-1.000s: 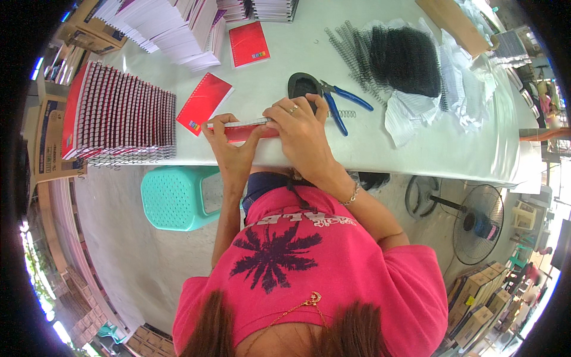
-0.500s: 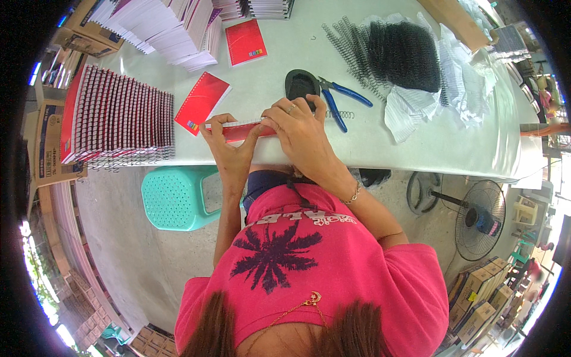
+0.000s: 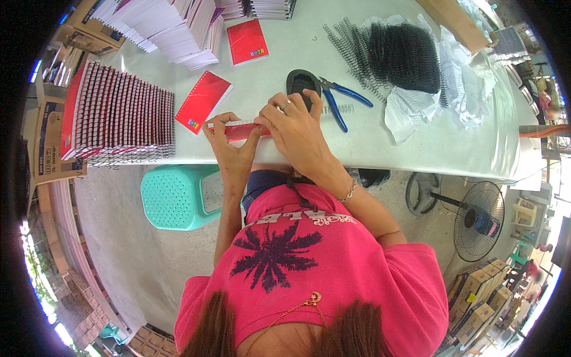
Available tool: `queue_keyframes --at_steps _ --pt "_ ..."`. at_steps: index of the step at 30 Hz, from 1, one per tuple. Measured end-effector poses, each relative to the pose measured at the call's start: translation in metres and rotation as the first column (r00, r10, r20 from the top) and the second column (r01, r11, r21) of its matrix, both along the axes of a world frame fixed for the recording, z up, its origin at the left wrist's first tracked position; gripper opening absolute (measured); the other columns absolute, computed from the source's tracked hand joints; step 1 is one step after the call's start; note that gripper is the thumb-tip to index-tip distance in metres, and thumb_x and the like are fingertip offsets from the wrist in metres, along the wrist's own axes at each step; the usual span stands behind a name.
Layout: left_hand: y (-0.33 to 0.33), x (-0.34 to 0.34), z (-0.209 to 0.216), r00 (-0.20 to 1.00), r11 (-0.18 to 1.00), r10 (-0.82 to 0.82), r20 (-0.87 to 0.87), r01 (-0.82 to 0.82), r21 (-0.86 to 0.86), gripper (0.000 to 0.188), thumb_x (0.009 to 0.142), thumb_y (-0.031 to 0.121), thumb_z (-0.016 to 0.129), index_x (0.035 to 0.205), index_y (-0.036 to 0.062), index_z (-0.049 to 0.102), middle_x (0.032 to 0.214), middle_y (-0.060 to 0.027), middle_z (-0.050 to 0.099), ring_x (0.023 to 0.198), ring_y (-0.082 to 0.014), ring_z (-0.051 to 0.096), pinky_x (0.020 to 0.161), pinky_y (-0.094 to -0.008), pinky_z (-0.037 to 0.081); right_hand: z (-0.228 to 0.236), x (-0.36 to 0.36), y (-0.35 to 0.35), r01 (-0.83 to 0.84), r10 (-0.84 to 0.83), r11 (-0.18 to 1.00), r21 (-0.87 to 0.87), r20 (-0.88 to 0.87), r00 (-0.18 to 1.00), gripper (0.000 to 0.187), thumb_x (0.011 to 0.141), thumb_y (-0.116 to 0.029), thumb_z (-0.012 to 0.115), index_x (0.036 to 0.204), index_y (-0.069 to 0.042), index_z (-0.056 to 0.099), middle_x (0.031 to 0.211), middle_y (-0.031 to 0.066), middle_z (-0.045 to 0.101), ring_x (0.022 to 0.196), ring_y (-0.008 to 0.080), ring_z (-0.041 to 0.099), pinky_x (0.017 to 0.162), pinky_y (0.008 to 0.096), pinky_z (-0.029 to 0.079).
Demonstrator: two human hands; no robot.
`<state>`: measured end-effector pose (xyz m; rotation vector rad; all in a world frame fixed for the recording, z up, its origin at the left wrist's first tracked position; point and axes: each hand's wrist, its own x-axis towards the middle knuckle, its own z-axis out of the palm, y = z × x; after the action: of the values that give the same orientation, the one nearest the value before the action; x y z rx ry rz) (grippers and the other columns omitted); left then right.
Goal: The person inserts spiral coils into the punched edges of red notebooks and uses blue pliers to crimp the ends of the coils. They pick up new notebooks from a stack and set completed ones aside.
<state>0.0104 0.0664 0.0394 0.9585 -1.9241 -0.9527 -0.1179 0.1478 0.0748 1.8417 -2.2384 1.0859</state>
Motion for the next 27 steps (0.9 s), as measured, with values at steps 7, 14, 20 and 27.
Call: queue_keyframes --at_steps 7,14,20,27 --pt "-0.001 0.0 -0.009 0.994 0.998 -0.014 -0.105 0.008 -0.059 0.057 0.077 0.016 0.08 0.12 0.0015 0.046 0.117 -0.0148 0.042 0.111 -0.0297 0.043 0.096 -0.0419 0.036 0.001 0.006 -0.003 0.03 -0.028 0.999 -0.023 0.092 0.995 0.009 0.085 -0.019 0.064 0.09 -0.012 0.064 0.094 0.0023 0.06 0.095 0.0224 0.055 0.102 0.0474 0.025" --pt "0.002 0.002 -0.013 0.974 0.998 0.018 -0.226 -0.005 0.056 0.076 0.081 0.015 0.078 0.138 -0.0009 0.03 0.13 -0.0168 0.038 0.12 -0.0269 0.039 0.103 -0.0386 0.032 -0.002 0.004 -0.001 0.031 -0.03 0.999 -0.019 0.035 0.999 0.011 0.085 -0.02 0.065 0.092 -0.012 0.066 0.095 0.0023 0.061 0.095 0.0216 0.055 0.101 0.048 0.026" --pt "0.004 0.002 -0.012 0.974 0.989 0.018 -0.227 0.016 0.145 0.074 0.082 0.014 0.077 0.138 -0.001 0.031 0.131 -0.0176 0.038 0.12 -0.0283 0.04 0.106 -0.0385 0.031 0.002 0.007 -0.001 0.047 -0.046 0.998 -0.038 0.04 0.998 0.013 0.087 -0.022 0.063 0.09 -0.011 0.068 0.095 0.0029 0.059 0.095 0.0209 0.055 0.101 0.0479 0.026" --pt "0.002 0.004 -0.012 0.973 0.991 -0.038 -0.229 0.066 0.114 0.074 0.079 0.011 0.076 0.137 -0.0009 0.032 0.133 -0.0149 0.038 0.123 -0.026 0.039 0.106 -0.0368 0.03 0.005 0.004 0.01 -0.067 0.064 0.988 0.141 0.025 0.998 0.014 0.088 -0.021 0.062 0.091 -0.01 0.069 0.094 0.0033 0.061 0.097 0.0215 0.054 0.099 0.0482 0.029"
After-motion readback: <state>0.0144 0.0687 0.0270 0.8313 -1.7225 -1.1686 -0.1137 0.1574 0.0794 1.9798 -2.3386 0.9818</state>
